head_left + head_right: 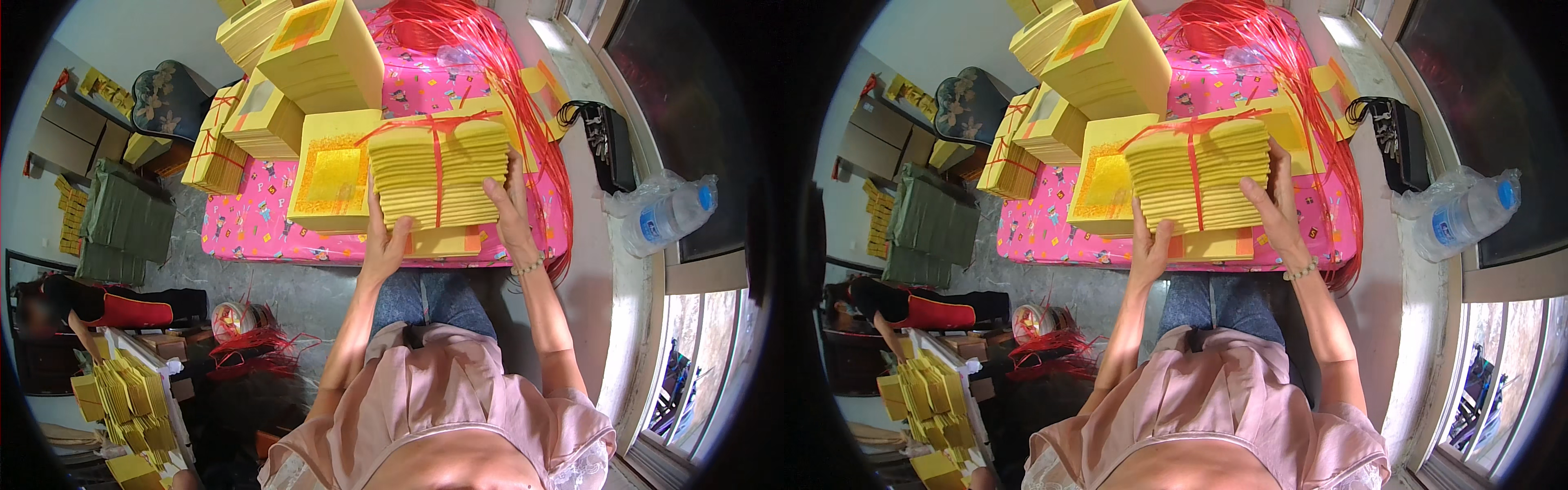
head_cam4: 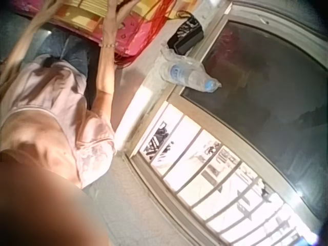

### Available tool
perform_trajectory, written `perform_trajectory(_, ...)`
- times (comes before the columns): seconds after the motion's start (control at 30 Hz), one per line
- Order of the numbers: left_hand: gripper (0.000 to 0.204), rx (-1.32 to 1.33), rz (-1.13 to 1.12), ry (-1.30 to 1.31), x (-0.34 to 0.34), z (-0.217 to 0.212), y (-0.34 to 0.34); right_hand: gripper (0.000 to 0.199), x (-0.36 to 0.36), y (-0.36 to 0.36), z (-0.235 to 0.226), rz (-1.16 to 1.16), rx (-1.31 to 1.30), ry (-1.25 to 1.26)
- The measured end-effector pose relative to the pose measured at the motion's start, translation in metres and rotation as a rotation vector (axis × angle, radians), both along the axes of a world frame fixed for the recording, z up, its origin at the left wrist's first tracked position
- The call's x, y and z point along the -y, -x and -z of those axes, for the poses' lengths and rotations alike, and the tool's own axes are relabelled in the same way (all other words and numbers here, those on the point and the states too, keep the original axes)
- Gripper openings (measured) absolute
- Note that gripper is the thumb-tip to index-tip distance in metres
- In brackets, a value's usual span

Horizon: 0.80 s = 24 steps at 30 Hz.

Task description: Bundling stacks of yellow ritual paper and tying them with red plastic ribbons.

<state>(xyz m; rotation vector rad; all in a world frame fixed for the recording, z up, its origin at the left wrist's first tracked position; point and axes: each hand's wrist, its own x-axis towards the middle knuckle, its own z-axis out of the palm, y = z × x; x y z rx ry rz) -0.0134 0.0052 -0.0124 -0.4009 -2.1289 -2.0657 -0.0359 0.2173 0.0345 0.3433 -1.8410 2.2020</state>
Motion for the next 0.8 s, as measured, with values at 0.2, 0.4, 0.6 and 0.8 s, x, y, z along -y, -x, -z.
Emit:
perform_trajectory(0.2, 0.079, -0.081, 0.092, -0.179, -0.004, -0.008, -0.020, 0.063, -0.003, -0.013, 0.001, 0.023, 0.068, 0.164)
perform_trajectory(0.4, 0.076, 0.323, 0.034, -0.577, 0.010, -0.029, -0.016, 0.065, -0.004, -0.041, -0.013, -0.007, 0.471, 0.310)
perform_trajectory(0.6, 0.069, 0.395, 0.147, -0.431, 0.013, -0.058, -0.022, 0.078, -0.017, -0.046, -0.025, -0.140, 0.426, 0.155)
perform_trajectory(0.8, 0.088, 0.242, 0.119, -0.210, 0.018, -0.057, -0.019, 0.088, -0.019, -0.038, -0.041, -0.269, 0.111, -0.095)
